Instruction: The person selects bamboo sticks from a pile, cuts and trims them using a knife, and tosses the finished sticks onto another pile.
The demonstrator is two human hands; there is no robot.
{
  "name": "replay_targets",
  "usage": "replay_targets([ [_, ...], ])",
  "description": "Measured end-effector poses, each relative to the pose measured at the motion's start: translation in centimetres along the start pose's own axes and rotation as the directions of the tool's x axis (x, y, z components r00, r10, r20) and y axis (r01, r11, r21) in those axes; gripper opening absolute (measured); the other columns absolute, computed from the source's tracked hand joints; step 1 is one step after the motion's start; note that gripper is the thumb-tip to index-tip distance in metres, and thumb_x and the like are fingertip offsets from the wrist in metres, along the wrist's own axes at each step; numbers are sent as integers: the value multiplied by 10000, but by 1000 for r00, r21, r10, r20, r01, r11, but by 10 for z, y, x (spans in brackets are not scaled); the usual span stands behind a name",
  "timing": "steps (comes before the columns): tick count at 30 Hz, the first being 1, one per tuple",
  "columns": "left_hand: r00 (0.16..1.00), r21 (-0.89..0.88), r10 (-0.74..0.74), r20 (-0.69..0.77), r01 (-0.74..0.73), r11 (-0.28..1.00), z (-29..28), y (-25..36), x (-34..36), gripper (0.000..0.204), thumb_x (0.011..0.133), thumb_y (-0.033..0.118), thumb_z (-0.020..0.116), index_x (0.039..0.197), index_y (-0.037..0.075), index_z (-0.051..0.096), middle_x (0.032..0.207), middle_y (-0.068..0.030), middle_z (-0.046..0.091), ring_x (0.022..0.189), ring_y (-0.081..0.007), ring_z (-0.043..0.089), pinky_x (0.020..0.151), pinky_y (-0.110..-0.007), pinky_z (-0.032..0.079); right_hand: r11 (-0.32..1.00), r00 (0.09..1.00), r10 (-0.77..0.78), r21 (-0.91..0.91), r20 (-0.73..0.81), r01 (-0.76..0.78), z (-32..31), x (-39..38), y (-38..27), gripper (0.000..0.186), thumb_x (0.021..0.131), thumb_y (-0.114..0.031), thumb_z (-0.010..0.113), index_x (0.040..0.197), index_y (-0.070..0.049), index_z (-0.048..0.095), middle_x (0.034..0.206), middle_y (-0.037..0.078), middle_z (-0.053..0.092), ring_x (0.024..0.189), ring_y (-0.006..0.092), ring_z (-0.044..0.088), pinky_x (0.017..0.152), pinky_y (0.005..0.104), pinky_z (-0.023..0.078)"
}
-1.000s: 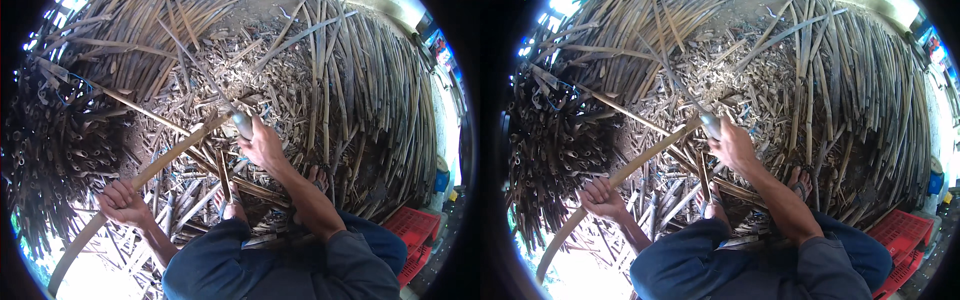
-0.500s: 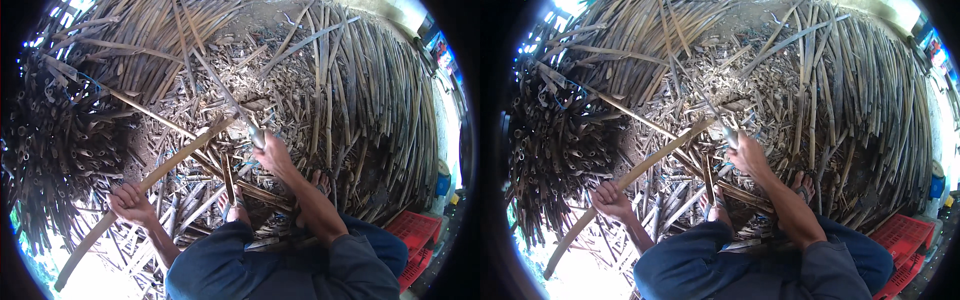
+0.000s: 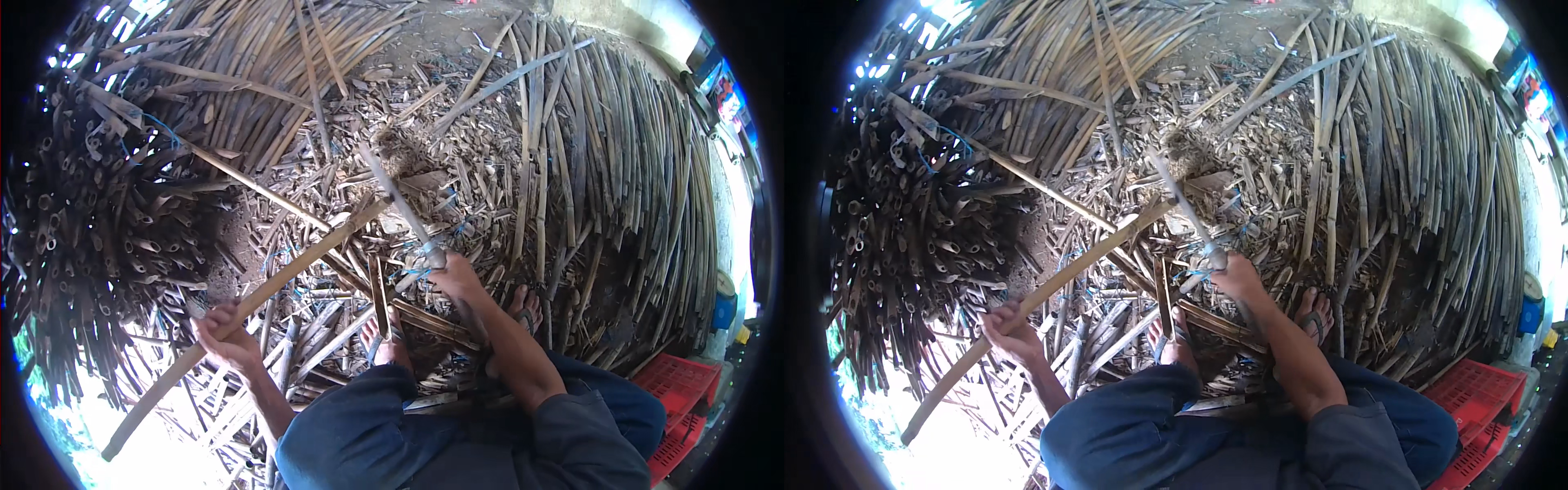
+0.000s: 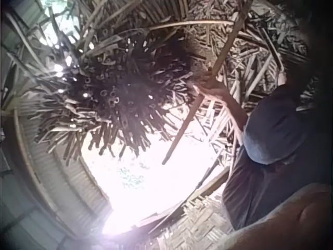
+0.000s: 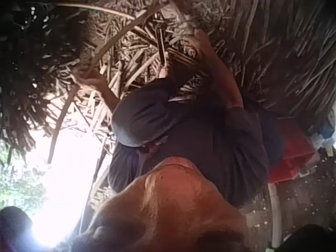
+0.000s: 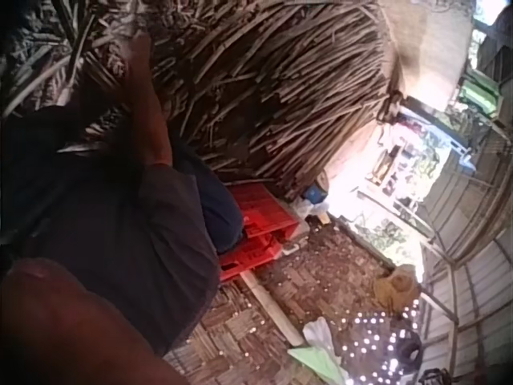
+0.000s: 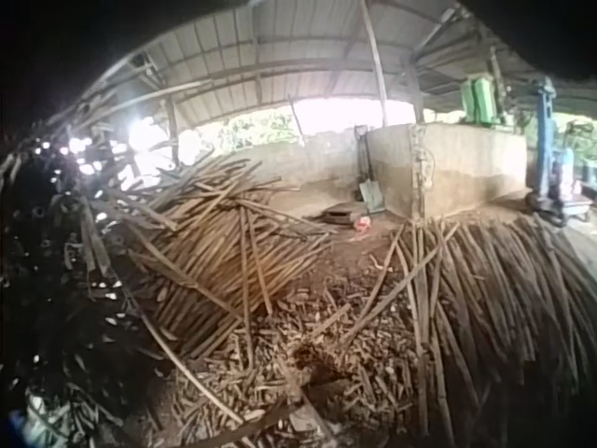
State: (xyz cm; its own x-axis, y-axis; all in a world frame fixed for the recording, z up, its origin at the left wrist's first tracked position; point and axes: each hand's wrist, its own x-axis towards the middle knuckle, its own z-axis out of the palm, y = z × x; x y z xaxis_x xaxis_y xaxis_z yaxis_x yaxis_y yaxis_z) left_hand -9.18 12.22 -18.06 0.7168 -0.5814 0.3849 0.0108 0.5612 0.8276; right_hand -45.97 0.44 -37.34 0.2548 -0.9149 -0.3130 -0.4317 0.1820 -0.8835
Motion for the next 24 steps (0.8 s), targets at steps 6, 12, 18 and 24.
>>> replay_targets([
  [6,906,-6,-339,-252,349,937,-74,29,-23,569,945,554,554,1079,3,600,1020,-134,674,1029,-329,663,939,-517,543,971,930,-185,-207,-318,123,-33,-12,-40,442,844,-319,718,1112,13,603,985,209,646,830,323,661,763,433,532],
  [12,828,-115,-348,-441,332,936,-109,47,-44,452,944,507,585,982,57,594,960,-112,659,996,-347,675,809,-508,619,746,994,-70,657,-86,110,-37,-5,-84,548,997,-472,466,1244,10,550,857,146,635,555,168,570,496,316,477],
  [18,733,139,-637,-238,675,725,-62,40,-62,572,1007,545,386,1196,51,604,1156,-155,661,1086,-301,625,984,-493,491,745,803,-264,417,-534,521,-27,-26,-108,322,889,-68,541,1200,15,560,1008,132,608,760,152,579,614,288,489],
  [24,657,-257,-754,2,729,634,32,16,-76,433,945,219,659,1260,74,399,1172,-146,593,1053,-298,644,887,-497,568,623,507,-782,-495,-363,606,5,-47,-154,254,866,14,493,1112,49,545,926,127,541,802,209,585,652,345,475],
])
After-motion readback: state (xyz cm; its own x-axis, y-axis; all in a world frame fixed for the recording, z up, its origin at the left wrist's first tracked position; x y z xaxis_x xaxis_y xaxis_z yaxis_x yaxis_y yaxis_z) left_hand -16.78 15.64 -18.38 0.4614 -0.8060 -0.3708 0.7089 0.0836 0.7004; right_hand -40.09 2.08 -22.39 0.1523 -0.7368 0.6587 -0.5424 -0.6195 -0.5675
